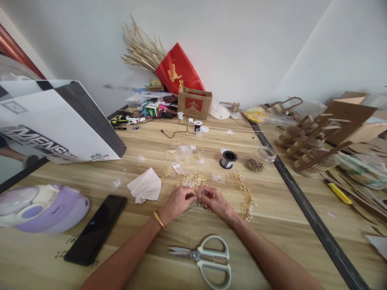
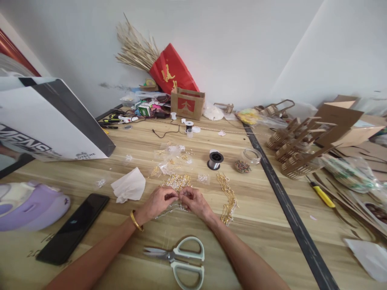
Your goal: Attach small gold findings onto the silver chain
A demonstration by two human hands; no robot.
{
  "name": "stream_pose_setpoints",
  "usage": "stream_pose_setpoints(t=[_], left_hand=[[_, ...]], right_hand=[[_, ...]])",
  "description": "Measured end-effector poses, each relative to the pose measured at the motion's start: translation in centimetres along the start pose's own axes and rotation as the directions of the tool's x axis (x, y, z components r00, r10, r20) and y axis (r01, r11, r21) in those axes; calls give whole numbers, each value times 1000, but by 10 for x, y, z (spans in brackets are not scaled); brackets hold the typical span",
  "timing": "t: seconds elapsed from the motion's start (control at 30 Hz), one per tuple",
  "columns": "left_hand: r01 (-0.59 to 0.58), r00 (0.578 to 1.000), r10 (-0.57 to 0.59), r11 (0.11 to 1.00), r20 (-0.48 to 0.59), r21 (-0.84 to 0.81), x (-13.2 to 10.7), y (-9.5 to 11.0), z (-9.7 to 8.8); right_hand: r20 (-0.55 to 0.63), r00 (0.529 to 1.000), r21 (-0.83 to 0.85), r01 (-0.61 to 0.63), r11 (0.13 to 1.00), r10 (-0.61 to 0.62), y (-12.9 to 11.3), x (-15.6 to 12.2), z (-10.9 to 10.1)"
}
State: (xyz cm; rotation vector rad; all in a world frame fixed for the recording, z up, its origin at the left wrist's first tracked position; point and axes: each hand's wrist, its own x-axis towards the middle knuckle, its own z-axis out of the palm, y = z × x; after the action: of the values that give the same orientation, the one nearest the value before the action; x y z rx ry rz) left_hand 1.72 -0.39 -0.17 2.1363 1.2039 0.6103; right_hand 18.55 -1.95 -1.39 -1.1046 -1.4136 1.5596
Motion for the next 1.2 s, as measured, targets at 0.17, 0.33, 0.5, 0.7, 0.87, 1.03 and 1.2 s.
stream_pose_setpoints(t=[0.17,0.33,0.5,0.7,0.87,1.03,1.2], left_hand=[[61,998,-61,990,0,-124,1,-2,-1],[83,996,-86,967,-3,-241,1,-4,-3],[83,996,-91,958,-18,-273,1,-5,-3],[76,996,-87,961,-30,-265,1,-6,-3],[74,996,-86,961,-33,-265,1,-7,-2],[63,996,-75,961,-37,-271,1,-7,-2],[75,996,-87,959,-34,-273,1,-4,-4]], right_hand=[[-31,999,23,-18,1000,19,2,1,0],[-49,997,47,-50,998,52,1,1,1],[-53,998,28,-37,999,38,-3,-1,2],[-13,1000,60,-10,998,11,-5,-2,3],[-1,1000,64,-3,998,3,-4,-2,2],[9,1000,74,-1,997,1,-4,-2,2],[5,1000,57,-12,998,12,-3,-2,2]])
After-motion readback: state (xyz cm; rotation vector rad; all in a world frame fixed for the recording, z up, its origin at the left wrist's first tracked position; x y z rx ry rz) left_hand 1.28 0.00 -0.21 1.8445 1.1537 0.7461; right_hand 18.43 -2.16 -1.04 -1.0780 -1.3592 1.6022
